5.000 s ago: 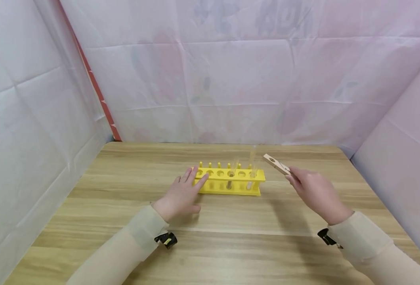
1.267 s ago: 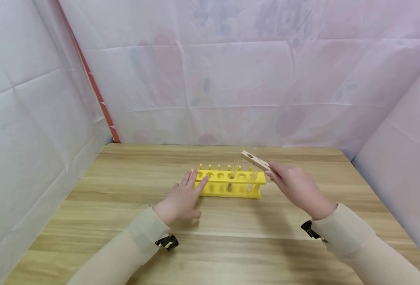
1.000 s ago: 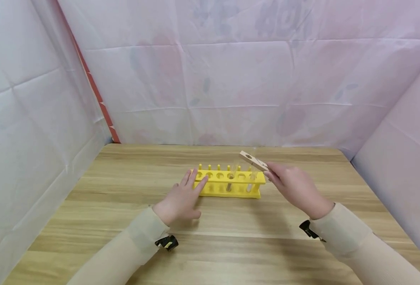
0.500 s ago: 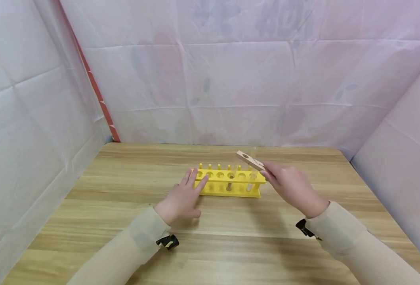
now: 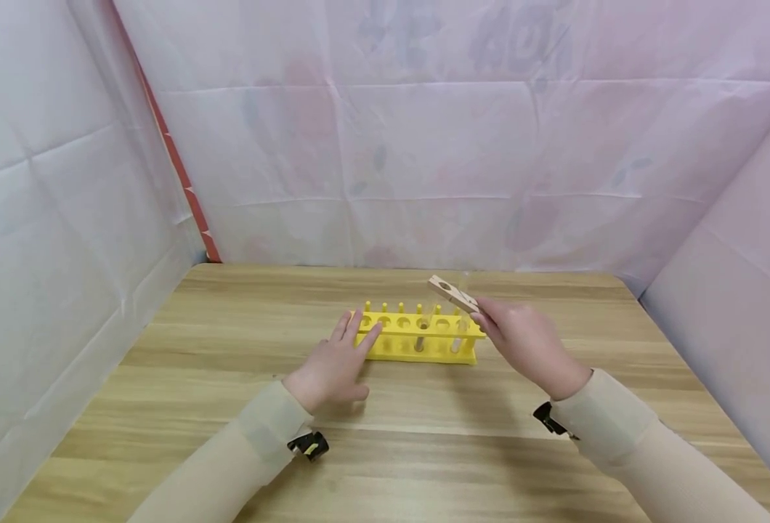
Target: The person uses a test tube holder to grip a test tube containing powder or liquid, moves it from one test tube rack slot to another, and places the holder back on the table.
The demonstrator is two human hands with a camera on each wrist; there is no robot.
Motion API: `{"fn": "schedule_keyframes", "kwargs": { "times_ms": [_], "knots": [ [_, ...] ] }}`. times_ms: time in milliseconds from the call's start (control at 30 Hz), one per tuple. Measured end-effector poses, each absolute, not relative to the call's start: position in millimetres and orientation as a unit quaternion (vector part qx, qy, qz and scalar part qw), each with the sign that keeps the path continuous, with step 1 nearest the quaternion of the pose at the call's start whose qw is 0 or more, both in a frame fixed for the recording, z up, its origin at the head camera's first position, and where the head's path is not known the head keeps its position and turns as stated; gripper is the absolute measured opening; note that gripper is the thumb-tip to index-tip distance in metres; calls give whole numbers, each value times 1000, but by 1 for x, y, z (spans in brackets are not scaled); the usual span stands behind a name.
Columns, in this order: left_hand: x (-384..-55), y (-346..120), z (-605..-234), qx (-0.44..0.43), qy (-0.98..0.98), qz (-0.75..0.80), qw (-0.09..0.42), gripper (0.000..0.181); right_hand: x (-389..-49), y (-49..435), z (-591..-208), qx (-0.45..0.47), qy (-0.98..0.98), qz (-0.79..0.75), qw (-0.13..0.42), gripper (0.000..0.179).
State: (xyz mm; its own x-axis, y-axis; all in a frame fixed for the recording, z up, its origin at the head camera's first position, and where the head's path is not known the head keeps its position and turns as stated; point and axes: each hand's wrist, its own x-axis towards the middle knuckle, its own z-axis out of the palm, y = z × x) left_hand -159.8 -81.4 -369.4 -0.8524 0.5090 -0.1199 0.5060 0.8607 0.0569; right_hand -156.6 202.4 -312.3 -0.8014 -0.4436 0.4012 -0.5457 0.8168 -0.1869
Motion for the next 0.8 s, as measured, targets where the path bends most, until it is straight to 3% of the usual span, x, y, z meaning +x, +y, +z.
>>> {"fn": "schedule_keyframes", "kwargs": {
  "times_ms": [433, 800],
  "knots": [
    [-161, -80, -370, 266, 962, 1, 64, 98, -153, 201, -313, 278, -924, 154, 214, 13],
    [-157, -80, -373, 260, 964, -1, 52, 101, -151, 201, -314, 275, -929, 154, 197, 21]
  ]
}}
